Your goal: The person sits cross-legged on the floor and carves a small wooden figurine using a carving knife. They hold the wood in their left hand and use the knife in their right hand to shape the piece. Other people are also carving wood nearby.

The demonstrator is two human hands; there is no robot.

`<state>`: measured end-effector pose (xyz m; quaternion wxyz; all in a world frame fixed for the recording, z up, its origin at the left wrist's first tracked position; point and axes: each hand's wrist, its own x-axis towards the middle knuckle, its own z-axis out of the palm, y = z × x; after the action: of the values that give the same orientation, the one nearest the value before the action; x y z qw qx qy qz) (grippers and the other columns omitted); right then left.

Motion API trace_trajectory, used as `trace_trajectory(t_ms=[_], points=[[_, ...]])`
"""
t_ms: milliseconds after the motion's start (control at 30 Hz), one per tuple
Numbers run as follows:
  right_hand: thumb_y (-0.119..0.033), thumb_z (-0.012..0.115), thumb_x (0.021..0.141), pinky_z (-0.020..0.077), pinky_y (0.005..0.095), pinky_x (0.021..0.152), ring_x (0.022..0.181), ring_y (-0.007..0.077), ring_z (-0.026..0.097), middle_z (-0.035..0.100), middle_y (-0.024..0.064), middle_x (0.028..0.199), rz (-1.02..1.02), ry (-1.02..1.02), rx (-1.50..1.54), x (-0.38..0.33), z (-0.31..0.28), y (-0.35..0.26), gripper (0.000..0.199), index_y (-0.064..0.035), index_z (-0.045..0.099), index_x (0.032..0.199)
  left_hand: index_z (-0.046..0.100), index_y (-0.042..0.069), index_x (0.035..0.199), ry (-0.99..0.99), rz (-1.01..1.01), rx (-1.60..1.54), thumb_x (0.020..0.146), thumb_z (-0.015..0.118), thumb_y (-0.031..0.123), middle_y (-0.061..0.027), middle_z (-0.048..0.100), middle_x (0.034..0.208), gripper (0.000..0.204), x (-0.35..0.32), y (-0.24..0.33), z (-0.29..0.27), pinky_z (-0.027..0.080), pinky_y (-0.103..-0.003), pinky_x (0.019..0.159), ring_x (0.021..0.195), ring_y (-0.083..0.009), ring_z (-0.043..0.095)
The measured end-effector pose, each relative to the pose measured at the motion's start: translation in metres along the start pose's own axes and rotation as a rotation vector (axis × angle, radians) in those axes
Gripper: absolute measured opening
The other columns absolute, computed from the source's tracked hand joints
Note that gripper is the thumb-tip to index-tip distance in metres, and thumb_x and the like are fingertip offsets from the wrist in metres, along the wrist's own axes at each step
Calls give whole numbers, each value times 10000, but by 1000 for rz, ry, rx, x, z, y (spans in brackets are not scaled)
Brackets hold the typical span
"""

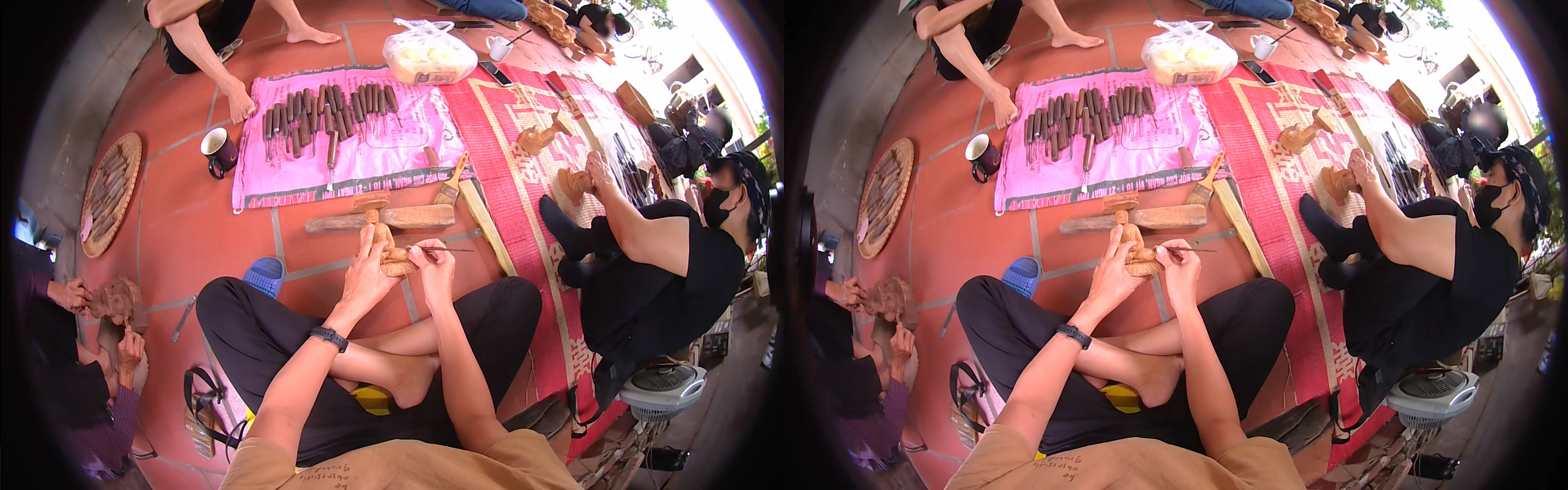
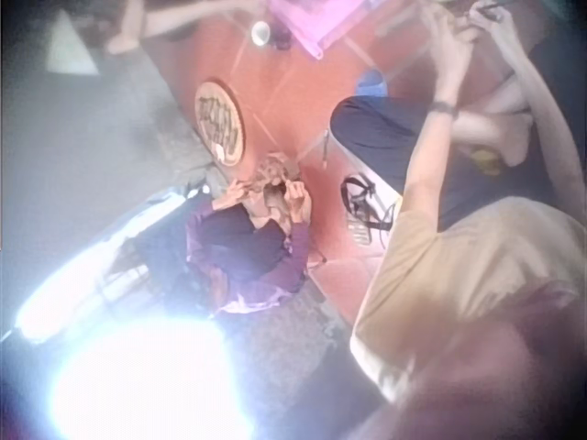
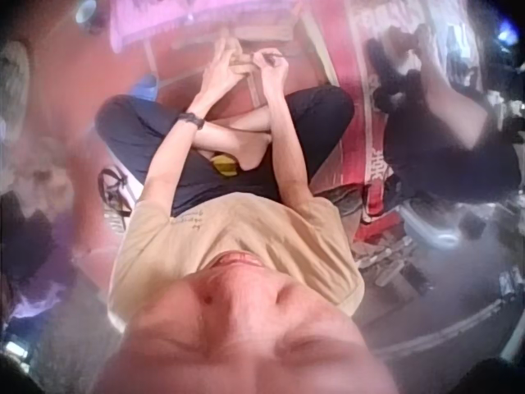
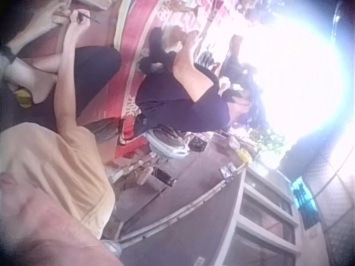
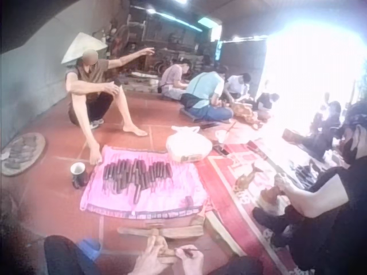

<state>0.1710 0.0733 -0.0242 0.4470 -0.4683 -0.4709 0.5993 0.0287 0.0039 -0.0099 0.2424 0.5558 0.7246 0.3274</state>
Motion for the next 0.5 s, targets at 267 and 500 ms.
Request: trace_trajectory(t_ms=[267, 500], points=[[36, 668, 916, 602, 313, 803, 896, 148, 692, 681, 64, 922, -36, 66, 133, -4, 2, -13, 48, -10, 656, 918, 593, 38, 1262, 21, 5, 2, 667, 888, 273, -224, 265, 1605, 705, 2, 1, -2, 515, -462, 987, 1293, -401, 533], [42, 720, 866, 537, 234, 724, 889, 134, 701, 663, 44, 813, -227, 32, -343, -16, 14, -28, 135, 6, 595, 832, 550, 47, 1311, -4, -7, -5, 674, 883, 289, -210, 255, 1610, 758, 0, 2, -4, 480, -495, 1032, 1334, -431, 470]])
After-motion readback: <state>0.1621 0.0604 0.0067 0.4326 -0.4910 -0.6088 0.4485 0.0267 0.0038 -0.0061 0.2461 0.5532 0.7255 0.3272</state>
